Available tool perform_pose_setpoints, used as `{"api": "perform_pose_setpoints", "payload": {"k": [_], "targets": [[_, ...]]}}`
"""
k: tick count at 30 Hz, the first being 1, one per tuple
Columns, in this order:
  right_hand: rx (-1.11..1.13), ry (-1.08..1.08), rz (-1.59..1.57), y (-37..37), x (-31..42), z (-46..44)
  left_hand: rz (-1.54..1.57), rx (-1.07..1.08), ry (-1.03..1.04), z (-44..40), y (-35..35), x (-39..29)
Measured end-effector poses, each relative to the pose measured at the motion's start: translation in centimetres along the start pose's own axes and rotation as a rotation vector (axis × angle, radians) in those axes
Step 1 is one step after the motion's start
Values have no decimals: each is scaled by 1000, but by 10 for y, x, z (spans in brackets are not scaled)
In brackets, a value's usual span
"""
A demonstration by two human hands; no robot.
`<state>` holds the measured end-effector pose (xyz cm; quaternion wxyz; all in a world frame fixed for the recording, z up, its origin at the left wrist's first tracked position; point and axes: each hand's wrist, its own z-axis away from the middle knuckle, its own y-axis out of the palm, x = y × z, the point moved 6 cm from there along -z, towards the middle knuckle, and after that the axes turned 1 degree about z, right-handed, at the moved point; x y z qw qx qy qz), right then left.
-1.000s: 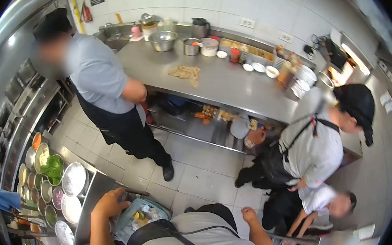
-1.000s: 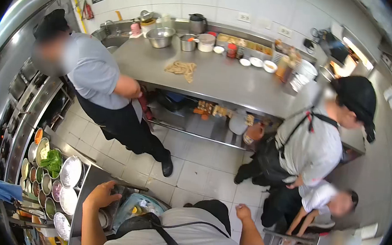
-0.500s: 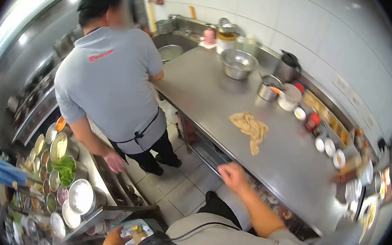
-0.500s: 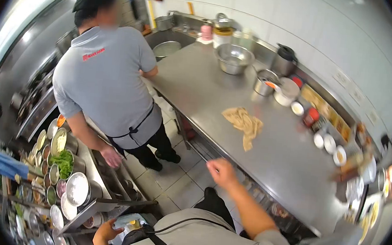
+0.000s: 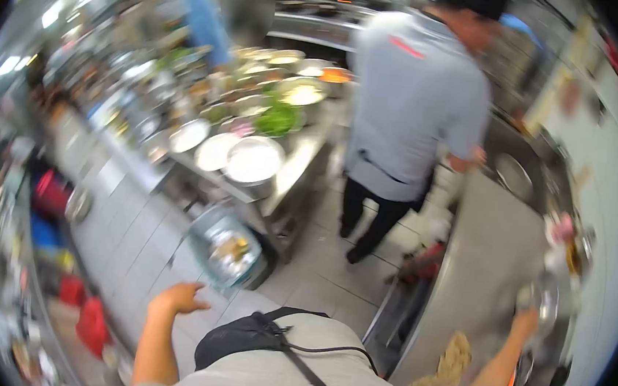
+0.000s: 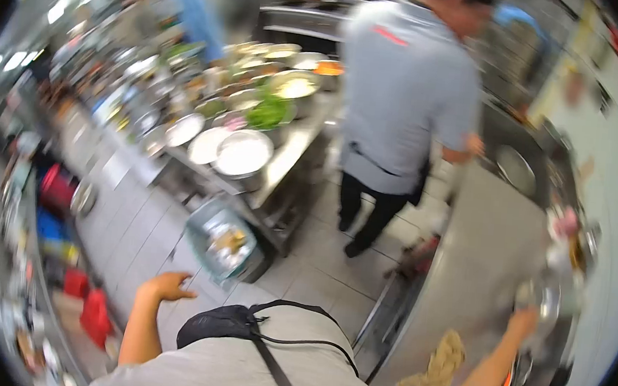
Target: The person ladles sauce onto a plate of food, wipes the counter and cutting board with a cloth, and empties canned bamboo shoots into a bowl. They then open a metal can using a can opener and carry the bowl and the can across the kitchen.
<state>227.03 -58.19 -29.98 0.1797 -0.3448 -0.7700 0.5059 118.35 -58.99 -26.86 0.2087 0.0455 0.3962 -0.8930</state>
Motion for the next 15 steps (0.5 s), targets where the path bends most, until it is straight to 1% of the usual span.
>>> {"api": "perform_pose_setpoints", "payload": {"k": [1, 2, 3, 4, 5, 6, 7, 8, 9, 11, 13, 15], "targets": [[55, -7, -64, 22, -6, -7, 44, -27, -17, 15, -4, -12], [66, -73, -108, 12, 11, -1, 78, -52, -23, 26, -5, -19], [270, -96, -135, -15, 43, 6, 126, -75, -73, 35, -1, -9], [65, -267, -191, 3, 44, 11, 104, -148, -53, 39, 6, -8], [134, -271, -139, 10, 61, 7, 69, -213, -21, 40, 13, -4], [200, -263, -79, -2, 78, 22, 90, -218, -41, 40, 23, 6], [197, -282, -82, -26, 105, 41, 39, -168, -81, 39, 34, 17], [162, -195, -137, -59, 134, 62, -16, -118, -116, 40, 41, 26], [130, -105, -193, -81, 153, 80, -9, -123, -123, 42, 43, 30], [97, -131, -263, -96, 178, 108, 20, -49, -167, 51, 44, 43], [65, -154, -330, -118, 202, 138, 58, -55, -171, 59, 37, 56], [180, -494, -268, -152, 250, 171, 105, -56, -170, 63, 35, 83]]}}
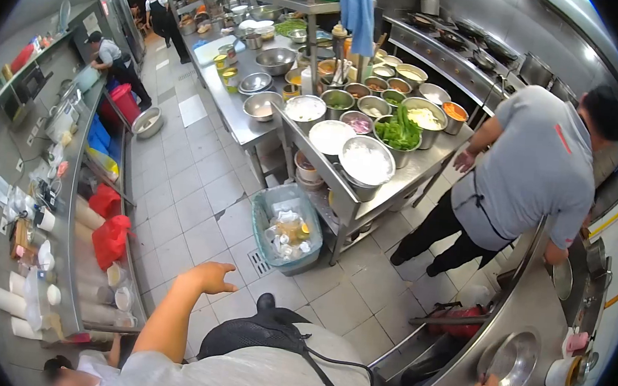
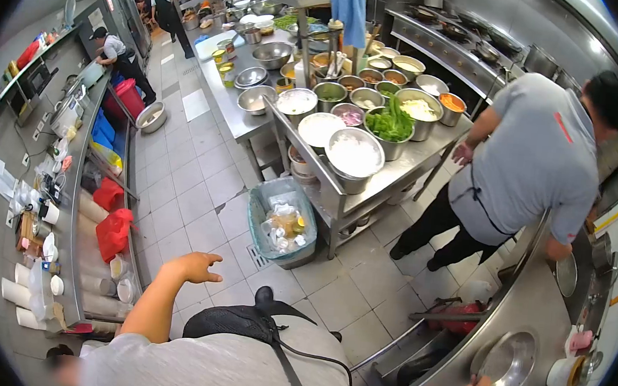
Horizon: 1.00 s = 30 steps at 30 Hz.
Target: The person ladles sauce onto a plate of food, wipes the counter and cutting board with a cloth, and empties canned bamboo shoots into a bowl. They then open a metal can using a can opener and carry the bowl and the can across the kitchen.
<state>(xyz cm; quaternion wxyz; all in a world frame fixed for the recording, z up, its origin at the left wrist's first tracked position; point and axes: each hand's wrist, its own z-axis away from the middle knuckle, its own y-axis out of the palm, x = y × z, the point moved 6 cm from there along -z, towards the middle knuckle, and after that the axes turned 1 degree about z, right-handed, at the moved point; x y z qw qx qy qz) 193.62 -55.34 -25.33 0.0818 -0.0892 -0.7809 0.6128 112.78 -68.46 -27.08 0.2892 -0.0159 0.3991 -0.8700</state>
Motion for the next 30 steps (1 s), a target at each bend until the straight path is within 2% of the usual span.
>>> {"api": "perform_pose_setpoints", "payload": {"k": [1, 3, 4, 6, 12, 17, 20, 24, 26, 30], "targets": [[0, -7, 1, -10, 27, 7, 3, -5, -5, -5, 0, 19], [-139, -331, -180, -40, 109, 27, 16, -18, -6, -10, -9, 54], [-147, -339, -180, -51, 148, 34, 47, -5, -21, -9, -15, 72], [-203, -516, -290, -75, 240, 55, 89, 2, -38, -11, -26, 116], [-83, -862, -615, -67, 495, 125, 204, -115, -62, -3, -32, 275], [56, -1122, -696, -44, 668, 188, 241, -185, -221, 33, -19, 403], [143, -1290, -719, -35, 750, 213, 346, -185, -326, 59, -38, 443], [213, -1502, -623, -19, 837, 226, 379, -268, -353, 52, -53, 486], [231, -1539, -617, -16, 883, 224, 442, -353, -279, 42, -72, 493], [219, -1625, -628, 6, 977, 215, 555, -312, -309, 24, -125, 513]]}}
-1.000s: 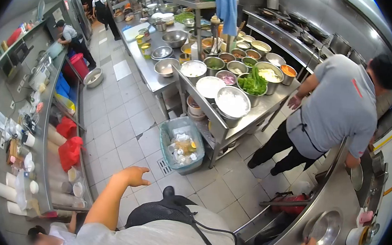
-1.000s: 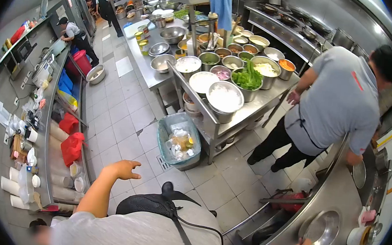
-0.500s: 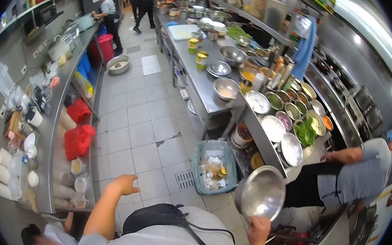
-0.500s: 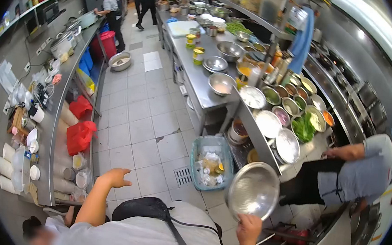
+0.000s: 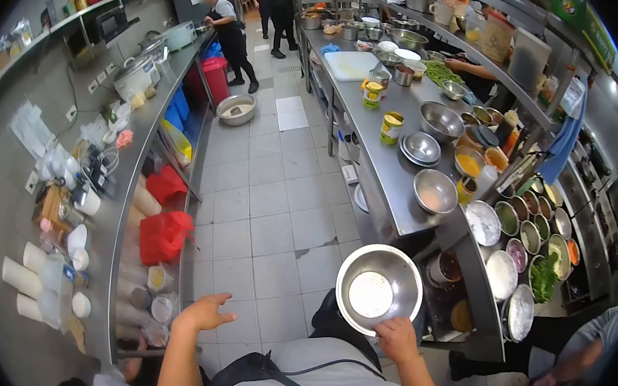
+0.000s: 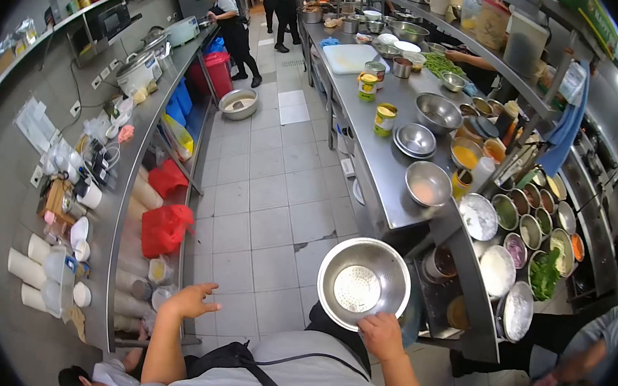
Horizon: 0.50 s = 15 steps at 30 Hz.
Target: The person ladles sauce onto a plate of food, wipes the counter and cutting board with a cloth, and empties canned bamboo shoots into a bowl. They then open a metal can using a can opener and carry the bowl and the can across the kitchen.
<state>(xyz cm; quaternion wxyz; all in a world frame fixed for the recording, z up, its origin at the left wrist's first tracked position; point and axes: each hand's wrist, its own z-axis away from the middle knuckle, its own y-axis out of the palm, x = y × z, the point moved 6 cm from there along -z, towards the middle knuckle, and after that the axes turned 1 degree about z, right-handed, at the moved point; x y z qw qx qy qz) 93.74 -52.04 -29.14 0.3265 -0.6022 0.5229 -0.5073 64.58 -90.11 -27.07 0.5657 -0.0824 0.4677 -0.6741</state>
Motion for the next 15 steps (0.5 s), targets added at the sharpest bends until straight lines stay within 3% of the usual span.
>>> {"api": "perform_pose_setpoints", "payload": {"k": [4, 9, 12, 14, 15], "targets": [[-60, 1, 3, 20, -44, -82, -1, -66, -56, -73, -50, -3], [-124, -11, -84, 22, -97, -184, -137, -78, 1, -197, -132, -65], [-147, -4, -77, 21, -127, -245, -39, -147, 135, -278, -186, -125], [-137, -2, -53, 19, -143, -280, -97, -335, 415, -329, -222, -176], [-123, 2, -33, 18, -150, -297, -96, -317, 427, -356, -232, -200]]}}
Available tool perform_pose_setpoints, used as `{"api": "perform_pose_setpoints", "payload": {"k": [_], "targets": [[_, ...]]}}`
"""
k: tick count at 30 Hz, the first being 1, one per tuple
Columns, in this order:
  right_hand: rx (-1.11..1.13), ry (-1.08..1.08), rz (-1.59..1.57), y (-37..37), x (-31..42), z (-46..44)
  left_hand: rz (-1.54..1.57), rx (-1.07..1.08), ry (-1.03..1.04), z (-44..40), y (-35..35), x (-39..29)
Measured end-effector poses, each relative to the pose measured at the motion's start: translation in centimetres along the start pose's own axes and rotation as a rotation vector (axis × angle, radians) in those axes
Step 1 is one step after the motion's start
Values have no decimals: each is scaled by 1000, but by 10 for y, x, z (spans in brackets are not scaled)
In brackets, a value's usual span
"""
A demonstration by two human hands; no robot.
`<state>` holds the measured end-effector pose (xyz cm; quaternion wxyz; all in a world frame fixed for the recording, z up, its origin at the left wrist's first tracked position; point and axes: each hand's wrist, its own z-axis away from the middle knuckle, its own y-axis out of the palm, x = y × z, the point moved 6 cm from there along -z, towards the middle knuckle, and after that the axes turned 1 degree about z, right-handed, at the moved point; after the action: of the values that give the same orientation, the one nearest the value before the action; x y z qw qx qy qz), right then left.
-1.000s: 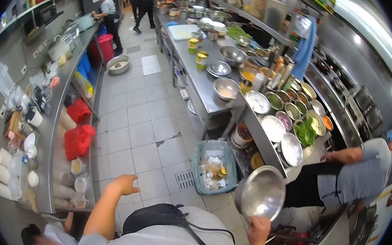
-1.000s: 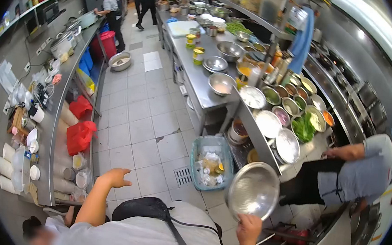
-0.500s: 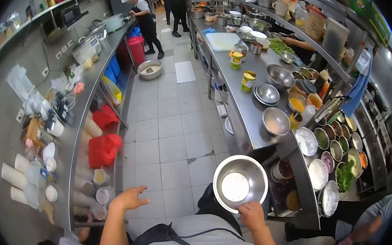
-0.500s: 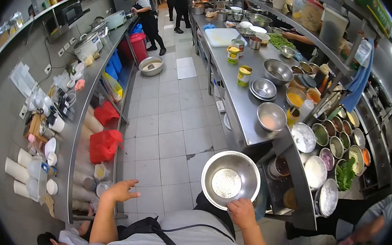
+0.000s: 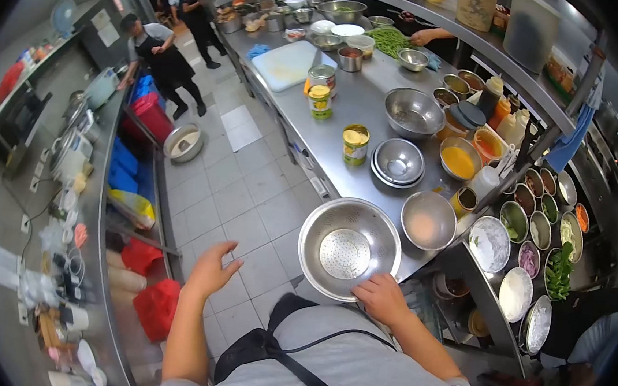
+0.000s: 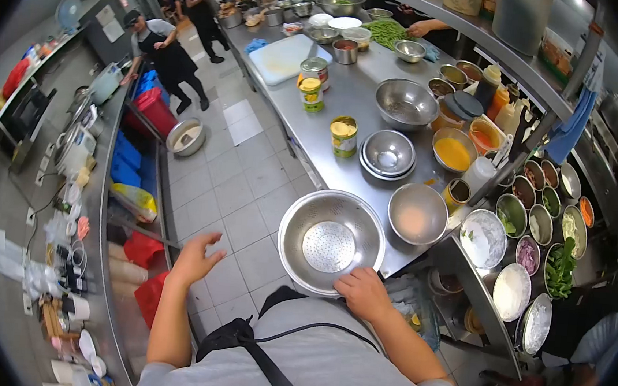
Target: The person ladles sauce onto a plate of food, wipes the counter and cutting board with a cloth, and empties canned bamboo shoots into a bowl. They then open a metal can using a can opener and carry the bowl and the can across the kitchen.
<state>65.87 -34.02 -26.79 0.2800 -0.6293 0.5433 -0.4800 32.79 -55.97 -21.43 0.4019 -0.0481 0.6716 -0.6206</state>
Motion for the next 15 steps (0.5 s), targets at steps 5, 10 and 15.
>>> {"api": "perform_pose_setpoints", "payload": {"k": [5, 10, 15], "targets": [[-19, 135, 90, 22, -35, -54, 407, 82, 269, -202, 37, -49], [6, 423, 212, 36, -54, -97, 499, 166, 519, -381, 135, -95], [27, 743, 325, 44, -69, -143, 707, 327, 596, -458, 184, -152]]}}
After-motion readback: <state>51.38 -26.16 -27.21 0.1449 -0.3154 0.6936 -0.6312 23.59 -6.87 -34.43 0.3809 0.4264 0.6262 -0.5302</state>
